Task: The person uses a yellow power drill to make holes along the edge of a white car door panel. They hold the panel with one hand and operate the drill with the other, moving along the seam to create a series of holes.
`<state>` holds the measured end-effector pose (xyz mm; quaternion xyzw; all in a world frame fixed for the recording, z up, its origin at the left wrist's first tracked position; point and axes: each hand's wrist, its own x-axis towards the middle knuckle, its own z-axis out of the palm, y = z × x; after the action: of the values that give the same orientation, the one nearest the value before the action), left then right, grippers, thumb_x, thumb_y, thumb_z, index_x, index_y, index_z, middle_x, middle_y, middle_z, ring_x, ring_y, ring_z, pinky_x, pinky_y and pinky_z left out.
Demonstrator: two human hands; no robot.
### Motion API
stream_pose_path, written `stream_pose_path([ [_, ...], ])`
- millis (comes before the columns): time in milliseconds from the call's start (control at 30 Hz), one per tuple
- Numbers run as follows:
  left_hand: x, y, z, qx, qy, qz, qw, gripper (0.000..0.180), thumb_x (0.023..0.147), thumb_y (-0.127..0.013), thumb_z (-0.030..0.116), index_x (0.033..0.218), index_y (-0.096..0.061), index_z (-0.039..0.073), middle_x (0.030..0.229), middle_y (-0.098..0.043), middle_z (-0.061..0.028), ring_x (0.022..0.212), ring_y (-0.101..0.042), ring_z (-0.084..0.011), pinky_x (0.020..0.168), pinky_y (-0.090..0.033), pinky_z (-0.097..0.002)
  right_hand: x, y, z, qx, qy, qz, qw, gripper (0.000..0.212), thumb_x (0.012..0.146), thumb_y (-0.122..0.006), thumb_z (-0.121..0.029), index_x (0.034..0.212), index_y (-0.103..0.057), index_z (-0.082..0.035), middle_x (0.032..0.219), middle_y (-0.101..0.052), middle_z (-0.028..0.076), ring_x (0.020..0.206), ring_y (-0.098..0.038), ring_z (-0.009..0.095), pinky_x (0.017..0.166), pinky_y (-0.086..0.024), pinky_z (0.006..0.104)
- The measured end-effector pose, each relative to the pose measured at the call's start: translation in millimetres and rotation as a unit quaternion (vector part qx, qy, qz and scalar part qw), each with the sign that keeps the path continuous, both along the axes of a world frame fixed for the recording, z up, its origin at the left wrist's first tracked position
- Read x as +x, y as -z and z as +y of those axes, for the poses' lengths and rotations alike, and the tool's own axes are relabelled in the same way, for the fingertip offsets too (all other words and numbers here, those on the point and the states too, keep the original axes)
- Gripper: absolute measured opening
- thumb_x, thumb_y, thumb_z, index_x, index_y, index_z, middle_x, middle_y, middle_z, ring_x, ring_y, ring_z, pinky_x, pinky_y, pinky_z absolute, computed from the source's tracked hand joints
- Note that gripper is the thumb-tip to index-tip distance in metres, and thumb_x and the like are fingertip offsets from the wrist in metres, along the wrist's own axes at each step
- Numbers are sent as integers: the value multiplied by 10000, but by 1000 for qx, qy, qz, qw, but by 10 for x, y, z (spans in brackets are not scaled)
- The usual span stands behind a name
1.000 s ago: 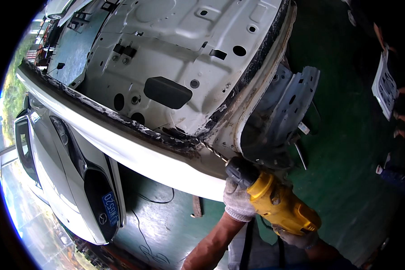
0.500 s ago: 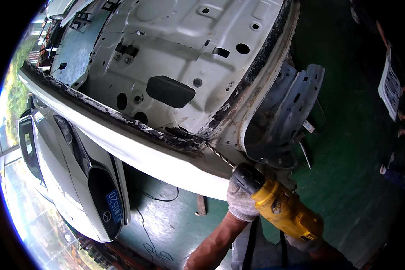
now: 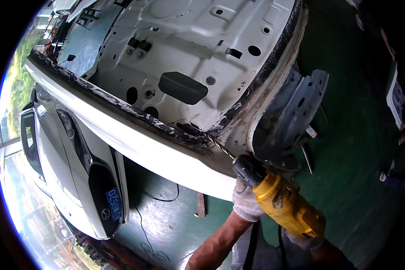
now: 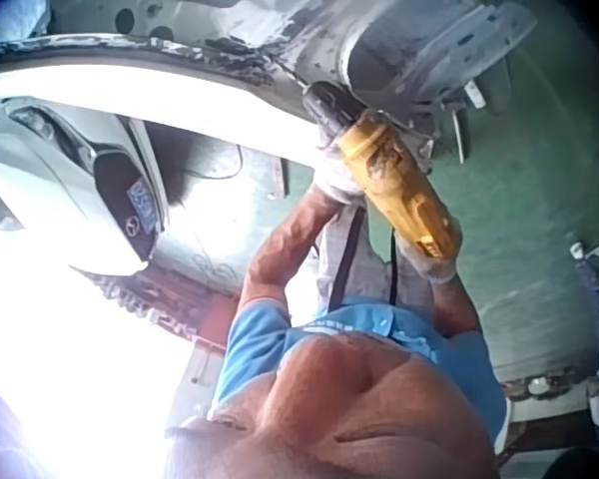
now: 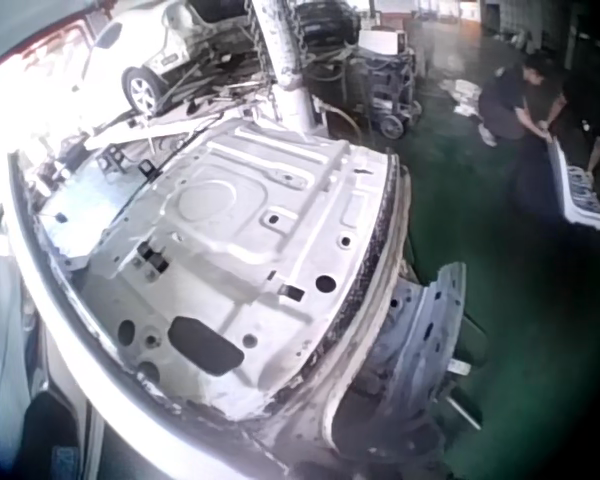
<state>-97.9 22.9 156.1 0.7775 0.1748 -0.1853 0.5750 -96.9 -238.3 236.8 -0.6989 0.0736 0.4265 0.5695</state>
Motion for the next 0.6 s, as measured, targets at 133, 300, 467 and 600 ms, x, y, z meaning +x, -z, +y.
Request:
stream_pose_path([
  [133, 165, -162, 15, 268, 65, -212, 938, 532, 950, -630, 372, 1407, -624, 98, 1437, -633, -144, 1362, -569, -343, 1167, -404, -534, 117, -60, 33, -100, -99, -204, 969, 579, 803, -868, -236, 1309, -675, -33, 1183, -773, 97, 1079, -762, 204, 954, -611, 365],
  [300, 430, -592, 161, 369, 72, -331, 866, 466, 811, -799, 288, 1245, -737, 129, 1270, -676, -115, 1111, -662, -288, 942, -525, -442, 289, -60, -316, -14, -128, 14, 992, 638, 1022, -652, -385, 1514, -442, -38, 1440, -578, 178, 1299, -603, 312, 1064, -530, 491],
  [467, 668, -989, 522, 540, -1, -187, 821, 656, 865, -760, 283, 1428, -590, -7, 1587, -460, -311, 972, -691, -319, 768, -545, -434, 195, 124, -486, 171, 334, 318, 871, 848, 969, -637, -616, 1502, -447, 15, 1402, -555, 251, 1258, -584, 380, 1068, -500, 503],
  [600, 884, -1114, 566, 570, 29, -124, 812, 654, 862, -742, 264, 1414, -581, -49, 1599, -444, -335, 853, -721, -292, 714, -546, -420, 119, 301, -570, 242, 445, 396, 766, 847, 968, -652, -598, 1515, -440, 13, 1376, -562, 255, 1231, -593, 392, 1046, -518, 508],
])
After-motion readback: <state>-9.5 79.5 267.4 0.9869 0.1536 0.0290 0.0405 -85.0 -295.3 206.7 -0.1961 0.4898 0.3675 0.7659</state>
